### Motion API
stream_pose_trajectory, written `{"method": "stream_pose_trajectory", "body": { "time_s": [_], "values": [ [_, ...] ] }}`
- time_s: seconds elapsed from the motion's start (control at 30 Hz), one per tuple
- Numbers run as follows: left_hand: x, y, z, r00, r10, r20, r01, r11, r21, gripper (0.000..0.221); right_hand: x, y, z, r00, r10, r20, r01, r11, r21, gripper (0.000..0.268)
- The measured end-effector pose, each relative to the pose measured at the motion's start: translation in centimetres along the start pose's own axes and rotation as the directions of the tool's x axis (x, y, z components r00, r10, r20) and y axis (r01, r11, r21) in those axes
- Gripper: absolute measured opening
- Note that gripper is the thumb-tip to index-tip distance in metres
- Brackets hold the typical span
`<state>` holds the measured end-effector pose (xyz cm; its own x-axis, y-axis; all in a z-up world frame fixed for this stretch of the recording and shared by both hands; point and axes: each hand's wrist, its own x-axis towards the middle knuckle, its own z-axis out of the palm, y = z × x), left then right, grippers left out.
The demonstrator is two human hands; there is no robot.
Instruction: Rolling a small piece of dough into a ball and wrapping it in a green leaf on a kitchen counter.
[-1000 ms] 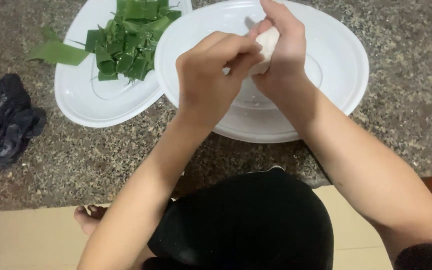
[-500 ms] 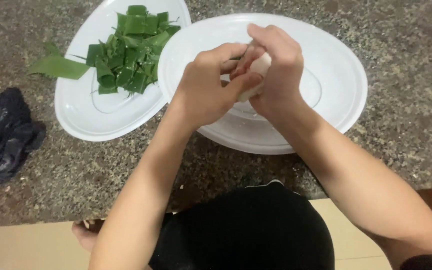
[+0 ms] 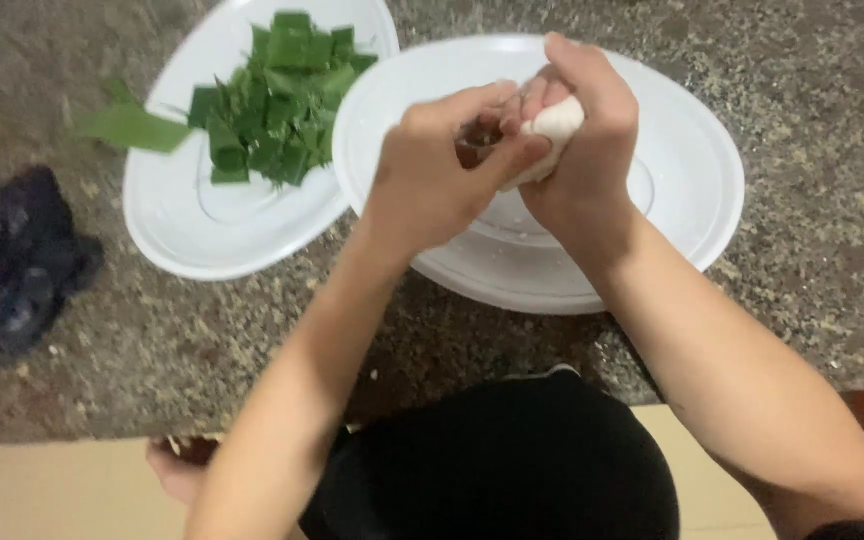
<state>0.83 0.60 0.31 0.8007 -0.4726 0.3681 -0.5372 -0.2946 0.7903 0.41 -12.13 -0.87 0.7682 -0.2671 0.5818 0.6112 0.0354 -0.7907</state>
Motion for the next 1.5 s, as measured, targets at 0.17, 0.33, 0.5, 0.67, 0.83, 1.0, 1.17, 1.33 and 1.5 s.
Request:
{"method": "stream_pose_trajectory", "body": {
  "time_s": [0.17,0.33,0.5,0.67,0.83,1.0,1.17,1.33,1.5],
  "values": [
    [0.3,0.8,0.7,0.958,-0.282,0.042,0.283,0.922,-0.264,0.030,0.8,-1.4,1.3,0.830,0.523,-0.194,-0.399,0.800,0.448,0.034],
    [-0.3,-0.6,1.1,0.965,-0.230,-0.127,0.190,0.945,-0.266,0.048,-0.5,0.3,0.5,0.974,0.228,0.000,-0.221,0.946,0.238,0.034],
    [-0.9,-3.1,0.5,0.940,0.019,-0.342,-0.043,0.997,-0.062,0.033,0.3,1.2,0.2,0.941,0.309,0.140,-0.315,0.949,0.025,0.035],
    [-1.1,-4.8,-0.4,0.907,0.195,-0.373,-0.153,0.978,0.140,0.038,0.9,1.8,-0.8,0.834,0.543,0.099,-0.549,0.834,0.054,0.024],
    [-0.6,-6.4,-1.0,0.890,0.296,-0.348,-0.325,0.945,-0.028,0.036,1.1,3.2,-2.8,0.793,0.528,0.305,-0.606,0.735,0.304,0.026],
    [-1.1,-4.1,-2.1,0.979,-0.041,-0.201,-0.084,0.811,-0.579,0.041,2.0,1.1,-1.7,0.716,0.611,0.337,-0.685,0.524,0.506,0.033],
    [-0.6,-3.9,-2.1,0.974,-0.228,0.004,0.095,0.392,-0.915,0.067,3.6,0.7,-2.6,0.671,0.707,0.223,-0.658,0.428,0.620,0.032],
    [-1.2,-4.3,-1.8,0.981,-0.191,0.035,0.096,0.323,-0.942,0.091,5.1,3.3,-7.3,0.713,0.701,0.026,-0.552,0.538,0.637,0.013],
    [-1.0,-4.5,-2.2,0.961,-0.275,0.024,0.080,0.195,-0.978,0.072,6.5,4.1,-9.4,0.767,0.611,-0.196,-0.434,0.719,0.544,0.037]
  ]
}}
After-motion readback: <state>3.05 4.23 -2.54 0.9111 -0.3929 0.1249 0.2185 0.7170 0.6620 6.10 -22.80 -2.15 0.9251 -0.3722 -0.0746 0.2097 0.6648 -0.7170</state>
